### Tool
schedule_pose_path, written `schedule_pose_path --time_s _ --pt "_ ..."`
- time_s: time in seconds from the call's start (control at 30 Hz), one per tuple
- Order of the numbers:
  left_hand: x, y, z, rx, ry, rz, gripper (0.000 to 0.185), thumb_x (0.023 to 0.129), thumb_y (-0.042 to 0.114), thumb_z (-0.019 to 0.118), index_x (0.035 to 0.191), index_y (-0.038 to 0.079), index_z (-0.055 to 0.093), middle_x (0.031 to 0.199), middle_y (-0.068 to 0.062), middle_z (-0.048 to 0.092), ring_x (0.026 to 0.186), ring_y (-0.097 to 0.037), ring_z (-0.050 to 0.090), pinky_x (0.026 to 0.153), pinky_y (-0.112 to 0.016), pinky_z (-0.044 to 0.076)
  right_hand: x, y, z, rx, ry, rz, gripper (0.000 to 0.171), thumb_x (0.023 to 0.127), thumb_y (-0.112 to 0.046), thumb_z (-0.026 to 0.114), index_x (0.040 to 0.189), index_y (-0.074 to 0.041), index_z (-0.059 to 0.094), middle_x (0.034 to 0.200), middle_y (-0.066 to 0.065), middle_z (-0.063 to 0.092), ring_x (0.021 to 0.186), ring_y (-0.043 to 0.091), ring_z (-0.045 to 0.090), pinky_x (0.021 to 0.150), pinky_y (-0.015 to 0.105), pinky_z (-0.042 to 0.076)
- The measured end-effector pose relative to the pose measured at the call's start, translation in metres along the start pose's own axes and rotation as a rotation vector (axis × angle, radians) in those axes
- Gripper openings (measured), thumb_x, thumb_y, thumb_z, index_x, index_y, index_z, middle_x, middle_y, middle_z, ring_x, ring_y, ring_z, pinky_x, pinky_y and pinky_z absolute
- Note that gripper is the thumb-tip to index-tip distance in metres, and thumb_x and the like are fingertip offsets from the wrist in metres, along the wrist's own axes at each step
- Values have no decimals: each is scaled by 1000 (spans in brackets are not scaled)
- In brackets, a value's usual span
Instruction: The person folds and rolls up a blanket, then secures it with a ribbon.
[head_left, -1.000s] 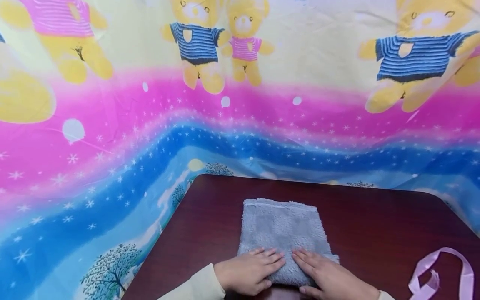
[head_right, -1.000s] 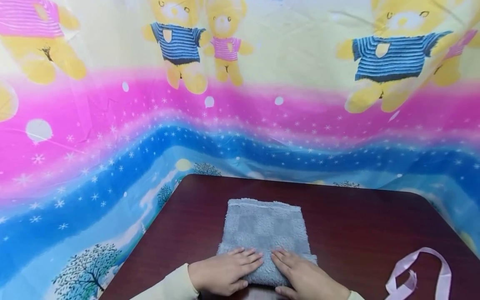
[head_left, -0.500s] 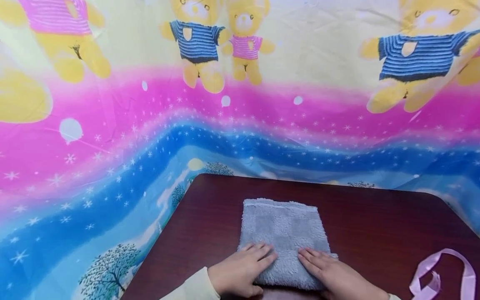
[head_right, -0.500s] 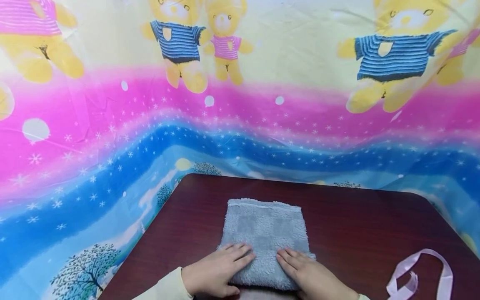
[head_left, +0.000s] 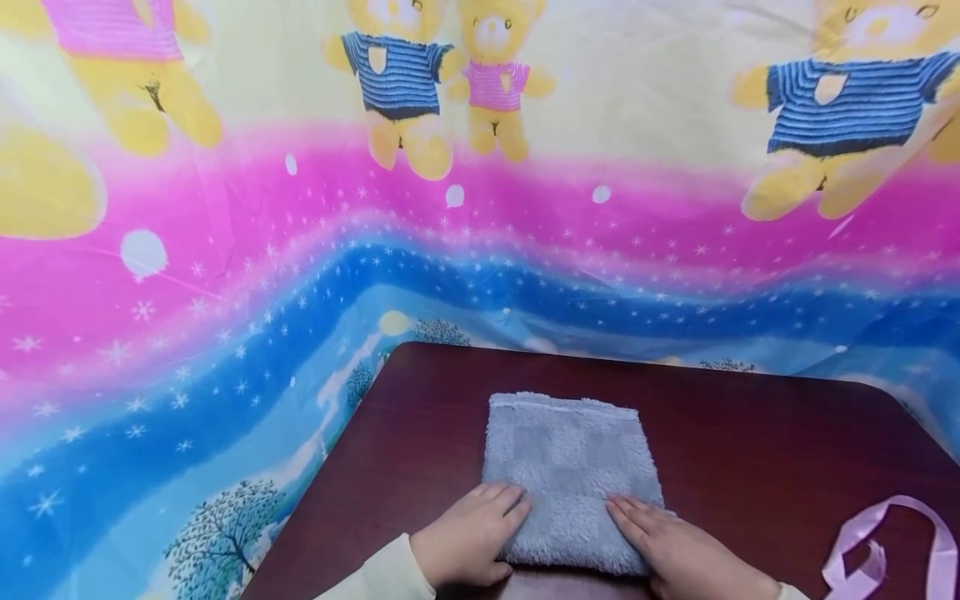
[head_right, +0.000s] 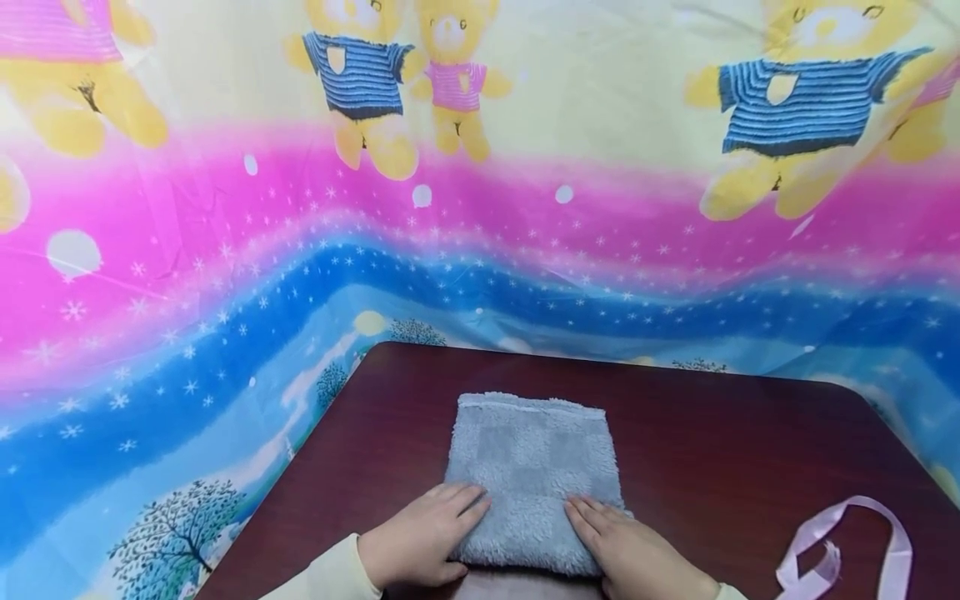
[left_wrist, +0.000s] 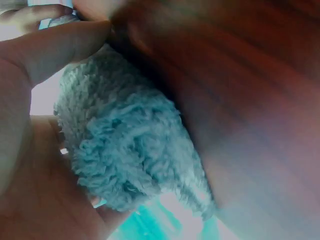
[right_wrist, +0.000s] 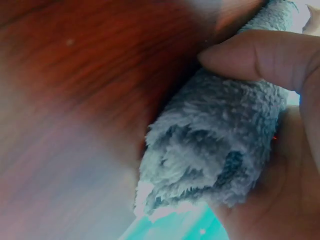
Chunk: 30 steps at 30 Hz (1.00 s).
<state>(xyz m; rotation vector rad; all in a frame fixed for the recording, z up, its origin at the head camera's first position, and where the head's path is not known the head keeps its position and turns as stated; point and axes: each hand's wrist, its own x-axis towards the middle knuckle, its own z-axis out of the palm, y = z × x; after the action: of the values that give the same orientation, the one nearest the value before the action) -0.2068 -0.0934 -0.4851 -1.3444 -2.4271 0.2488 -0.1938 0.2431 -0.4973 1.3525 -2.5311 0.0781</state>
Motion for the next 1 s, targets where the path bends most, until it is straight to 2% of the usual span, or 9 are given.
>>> schedule_pose_path --time_s 0.1,0.2,0.4,0.53,0.67,0.7,0.77,0.93,1.0 --pt "1 1 3 42 47 1 78 63 47 78 125 2 61 122 -8 56 114 -24 52 99 -37 42 -2 0 0 23 18 1 90 54 -4 77 139 3 48 138 19 52 120 35 54 86 48 52" --pt "1 1 5 67 78 0 70 58 40 78 116 3 65 109 -5 58 102 -20 53 90 -33 46 -4 2 1 34 8 9 85 55 -1 74 137 3 51 136 17 54 119 33 56 87 47 51" --pt "-1 -4 9 12 50 -27 52 62 30 77 108 9 65 95 3 59 88 -13 58 76 -28 49 -3 9 -3 150 -110 82 67 73 2 67 138 0 52 135 11 57 119 27 57 88 42 51" --pt "-6 -9 9 -90 37 -58 34 65 30 77 92 17 60 80 11 56 74 -8 58 60 -26 49 -3 14 -11 286 -177 146 59 82 -2 67 139 -4 52 133 10 58 117 22 58 85 39 53" --pt "-8 -16 5 -229 38 -54 27 68 25 73 79 22 49 65 17 43 55 -2 46 48 -25 41 -4 17 -18 386 -190 199 49 86 -3 63 134 -10 59 127 4 62 107 13 62 79 36 55" --pt "-8 -18 4 -267 35 -52 25 69 24 72 79 22 49 64 17 42 53 -1 43 47 -24 41 -4 18 -19 403 -184 211 47 86 -3 62 132 -11 61 125 2 63 105 10 62 78 35 55" --pt "-9 -22 3 -344 21 -53 20 72 22 70 86 22 56 67 18 47 53 2 41 50 -22 42 -5 21 -19 436 -166 219 46 85 -1 61 130 -12 64 108 -7 68 85 -1 60 72 31 54" --pt "-8 -32 1 -530 -22 -95 20 79 19 64 99 18 61 73 16 55 59 4 43 58 -15 43 -7 28 -17 492 -60 222 40 84 2 60 120 -13 67 90 -18 64 73 -6 51 66 26 49" --pt "-7 -35 0 -599 -28 -114 17 80 17 62 97 19 59 67 15 50 57 3 41 57 -13 40 -7 31 -17 528 -32 245 37 84 2 59 116 -16 67 95 -16 65 79 -4 54 67 26 50"
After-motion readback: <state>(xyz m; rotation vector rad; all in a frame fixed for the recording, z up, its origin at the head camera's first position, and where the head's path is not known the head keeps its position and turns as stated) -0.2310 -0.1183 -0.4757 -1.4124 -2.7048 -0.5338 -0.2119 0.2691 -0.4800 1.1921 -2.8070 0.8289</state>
